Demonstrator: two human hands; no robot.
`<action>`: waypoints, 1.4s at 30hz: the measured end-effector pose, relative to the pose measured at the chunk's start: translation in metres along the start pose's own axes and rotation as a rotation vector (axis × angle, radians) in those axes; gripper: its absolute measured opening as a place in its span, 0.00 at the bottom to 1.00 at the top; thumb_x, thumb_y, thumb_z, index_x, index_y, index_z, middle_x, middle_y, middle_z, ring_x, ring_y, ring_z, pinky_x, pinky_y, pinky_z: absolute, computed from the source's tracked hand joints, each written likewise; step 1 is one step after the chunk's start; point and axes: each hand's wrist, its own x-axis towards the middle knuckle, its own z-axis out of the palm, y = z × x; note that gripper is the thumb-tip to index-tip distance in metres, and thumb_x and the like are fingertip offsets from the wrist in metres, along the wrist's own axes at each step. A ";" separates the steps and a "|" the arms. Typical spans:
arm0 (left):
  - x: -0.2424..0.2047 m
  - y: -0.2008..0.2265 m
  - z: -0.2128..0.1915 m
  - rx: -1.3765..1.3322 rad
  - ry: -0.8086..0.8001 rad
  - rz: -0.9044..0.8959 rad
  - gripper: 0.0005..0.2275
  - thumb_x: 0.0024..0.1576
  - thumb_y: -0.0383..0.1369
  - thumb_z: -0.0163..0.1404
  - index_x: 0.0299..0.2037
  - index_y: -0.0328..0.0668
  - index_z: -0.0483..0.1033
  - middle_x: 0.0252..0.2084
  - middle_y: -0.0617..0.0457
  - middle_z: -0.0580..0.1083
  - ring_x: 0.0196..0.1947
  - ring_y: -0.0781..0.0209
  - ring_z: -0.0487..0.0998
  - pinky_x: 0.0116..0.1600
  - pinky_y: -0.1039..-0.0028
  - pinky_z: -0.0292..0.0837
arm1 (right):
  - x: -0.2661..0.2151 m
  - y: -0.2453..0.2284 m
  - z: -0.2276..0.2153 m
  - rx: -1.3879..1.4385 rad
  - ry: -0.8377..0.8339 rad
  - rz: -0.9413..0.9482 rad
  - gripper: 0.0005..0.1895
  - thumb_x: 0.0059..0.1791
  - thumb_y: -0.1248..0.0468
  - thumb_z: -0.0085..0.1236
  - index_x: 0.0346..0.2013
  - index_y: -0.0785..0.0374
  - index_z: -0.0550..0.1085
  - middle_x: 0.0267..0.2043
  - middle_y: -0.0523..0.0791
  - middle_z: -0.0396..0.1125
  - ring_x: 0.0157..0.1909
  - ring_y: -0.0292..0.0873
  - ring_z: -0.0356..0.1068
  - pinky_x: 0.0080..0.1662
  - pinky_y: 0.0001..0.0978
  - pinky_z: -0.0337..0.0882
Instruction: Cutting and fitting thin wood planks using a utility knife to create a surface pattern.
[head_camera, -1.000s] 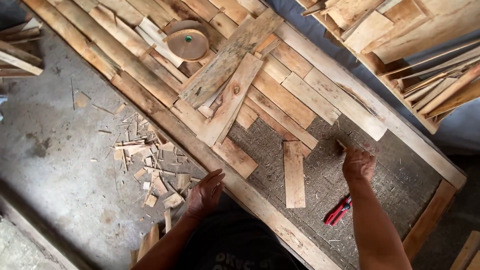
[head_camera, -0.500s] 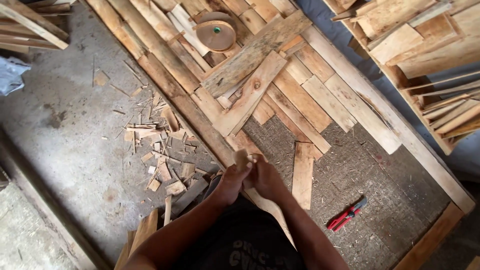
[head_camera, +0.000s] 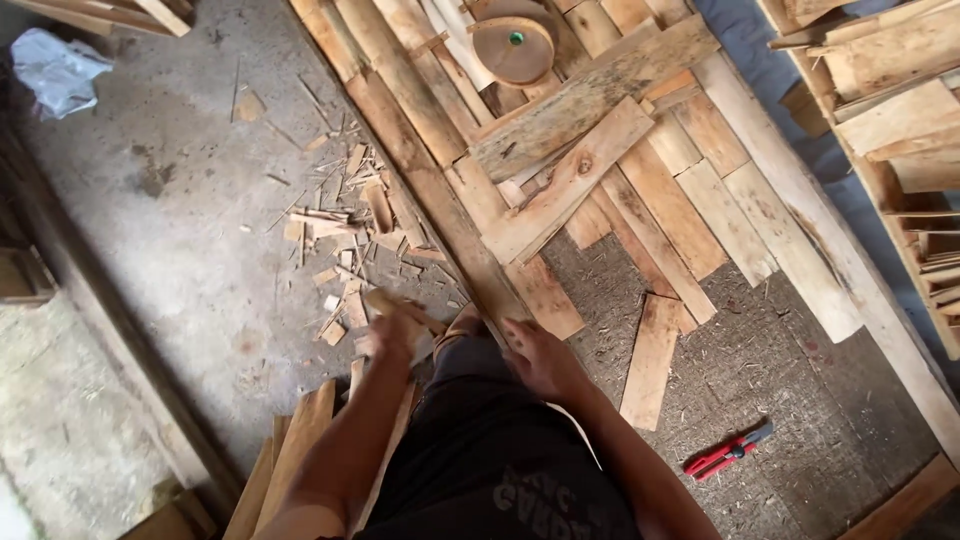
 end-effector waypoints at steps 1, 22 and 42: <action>0.023 0.009 -0.008 0.004 -0.010 -0.007 0.07 0.61 0.30 0.48 0.46 0.34 0.70 0.36 0.40 0.79 0.33 0.47 0.83 0.38 0.62 0.85 | -0.004 0.006 0.000 -0.003 0.009 0.009 0.30 0.50 0.62 0.60 0.65 0.65 0.64 0.59 0.55 0.68 0.53 0.55 0.75 0.52 0.45 0.75; 0.072 0.097 0.245 1.226 -0.390 1.158 0.22 0.66 0.39 0.56 0.67 0.41 0.70 0.71 0.44 0.71 0.68 0.51 0.73 0.70 0.66 0.73 | -0.093 0.090 0.015 0.309 0.544 0.763 0.25 0.52 0.61 0.53 0.65 0.58 0.67 0.60 0.49 0.71 0.57 0.49 0.75 0.56 0.42 0.77; 0.042 0.098 0.330 1.661 -0.505 1.395 0.56 0.47 0.37 0.68 0.76 0.34 0.32 0.70 0.25 0.56 0.69 0.31 0.57 0.74 0.43 0.46 | -0.104 0.100 0.055 0.164 0.846 0.804 0.20 0.52 0.61 0.55 0.58 0.62 0.73 0.54 0.53 0.73 0.47 0.49 0.79 0.49 0.43 0.79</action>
